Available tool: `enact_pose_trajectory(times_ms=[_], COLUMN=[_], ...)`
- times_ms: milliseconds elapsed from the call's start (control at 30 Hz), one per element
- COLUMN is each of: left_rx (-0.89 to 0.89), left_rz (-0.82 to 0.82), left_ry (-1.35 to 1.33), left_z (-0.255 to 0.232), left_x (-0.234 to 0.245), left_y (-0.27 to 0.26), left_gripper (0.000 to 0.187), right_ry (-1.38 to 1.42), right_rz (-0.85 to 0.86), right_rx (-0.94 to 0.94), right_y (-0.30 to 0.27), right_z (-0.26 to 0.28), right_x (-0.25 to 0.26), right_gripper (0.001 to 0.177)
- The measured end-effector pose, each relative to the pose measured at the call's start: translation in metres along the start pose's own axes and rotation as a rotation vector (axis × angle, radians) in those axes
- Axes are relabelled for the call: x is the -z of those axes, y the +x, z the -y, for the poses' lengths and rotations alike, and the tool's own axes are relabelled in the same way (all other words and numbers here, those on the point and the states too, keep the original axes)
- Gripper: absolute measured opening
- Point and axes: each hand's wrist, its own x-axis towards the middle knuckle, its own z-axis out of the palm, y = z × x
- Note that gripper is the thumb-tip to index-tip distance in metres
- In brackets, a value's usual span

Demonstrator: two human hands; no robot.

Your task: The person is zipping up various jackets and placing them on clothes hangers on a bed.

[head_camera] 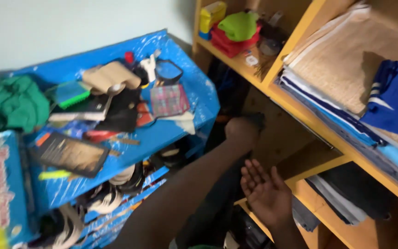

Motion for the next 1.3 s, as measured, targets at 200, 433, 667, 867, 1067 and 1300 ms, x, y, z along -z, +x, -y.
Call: enact_pose_trajectory(times_ms=[200,433,667,867,1067,1300], left_rx=[0.007,-0.087,0.106,0.125,-0.068,-0.055], left_rz=[0.016,-0.19,-0.053,-0.191,-0.227,-0.088], left_ry=[0.1,0.026,-0.127,0.141,0.176,-0.019], left_z=[-0.026,-0.031,-0.066,-0.058,-0.072,-0.081], left_x=[0.032,-0.046,-0.052,-0.069,-0.071,-0.041], left_y=[0.003,-0.035,-0.072,-0.068,-0.119,-0.069], left_gripper=[0.02,0.019,0.032,0.03,0.058,0.028], right_ry=[0.047,0.137,0.16,0.229,0.224,0.235], right_rz=[0.074,0.134,0.028,0.124,0.182,0.215], right_rx=[-0.07,-0.07,-0.081,-0.061,-0.006,0.079], right_y=[0.003,-0.046,-0.118,-0.162,-0.211,-0.179], right_z=[-0.011,0.0,0.008,-0.003,0.012,0.018], right_x=[0.026,0.068,0.127,0.151,0.125,0.121], right_gripper=[0.047,0.047,0.049,0.044,0.046,0.045])
